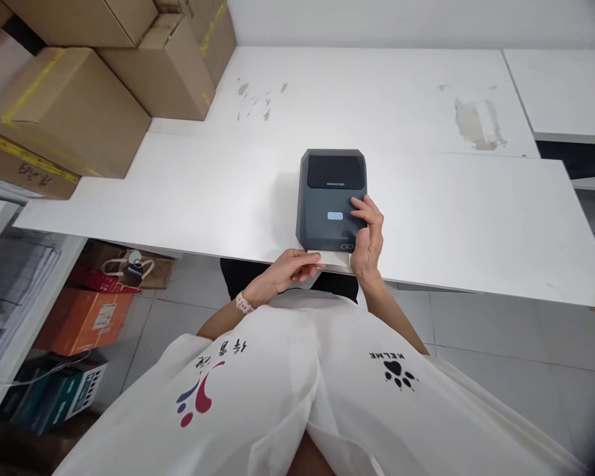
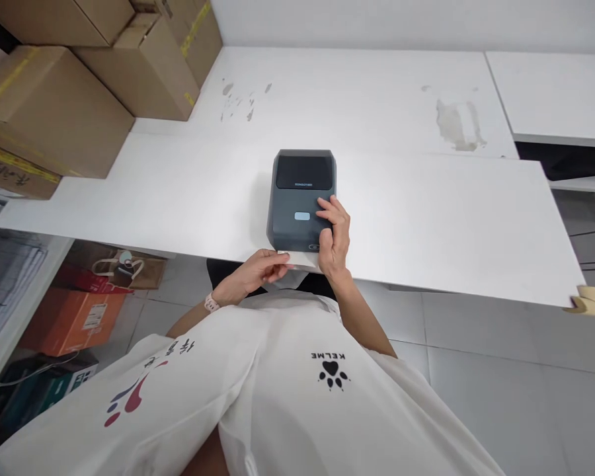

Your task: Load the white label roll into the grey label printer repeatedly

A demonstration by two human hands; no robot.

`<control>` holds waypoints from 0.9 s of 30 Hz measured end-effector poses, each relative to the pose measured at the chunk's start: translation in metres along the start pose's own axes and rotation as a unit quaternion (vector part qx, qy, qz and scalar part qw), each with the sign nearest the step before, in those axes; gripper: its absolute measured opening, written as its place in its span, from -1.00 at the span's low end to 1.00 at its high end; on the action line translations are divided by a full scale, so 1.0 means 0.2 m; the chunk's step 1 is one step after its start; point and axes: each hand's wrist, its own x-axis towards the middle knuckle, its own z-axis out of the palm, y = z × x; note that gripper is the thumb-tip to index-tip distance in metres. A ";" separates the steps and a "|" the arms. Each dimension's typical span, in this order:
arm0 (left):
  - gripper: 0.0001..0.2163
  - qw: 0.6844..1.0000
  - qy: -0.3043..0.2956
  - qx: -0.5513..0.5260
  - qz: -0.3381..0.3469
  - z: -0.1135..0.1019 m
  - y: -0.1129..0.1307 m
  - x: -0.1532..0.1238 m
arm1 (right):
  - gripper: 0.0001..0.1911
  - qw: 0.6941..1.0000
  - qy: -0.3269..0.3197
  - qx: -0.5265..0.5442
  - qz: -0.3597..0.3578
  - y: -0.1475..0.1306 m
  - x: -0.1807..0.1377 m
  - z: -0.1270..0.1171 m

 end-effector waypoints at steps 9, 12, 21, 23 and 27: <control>-0.62 0.995 0.039 0.082 0.040 0.00 0.04 -0.05 | -0.55 0.993 -0.057 -0.078 -0.067 0.01 0.02 -0.07; -0.56 0.984 0.094 0.115 0.097 -0.03 0.07 -0.07 | -0.66 0.982 -0.077 -0.150 -0.079 0.01 0.06 -0.09; -0.44 0.919 0.247 0.166 0.259 -0.08 -0.02 0.05 | -0.46 0.999 0.002 0.043 0.031 0.06 -0.08 0.01; -0.41 0.933 0.200 0.179 0.241 -0.05 -0.07 0.05 | -0.39 0.993 0.017 0.071 0.088 0.04 -0.16 0.04; -0.39 0.924 0.189 0.190 0.272 -0.02 -0.06 0.03 | -0.37 0.989 0.024 0.090 0.115 -0.01 -0.19 0.02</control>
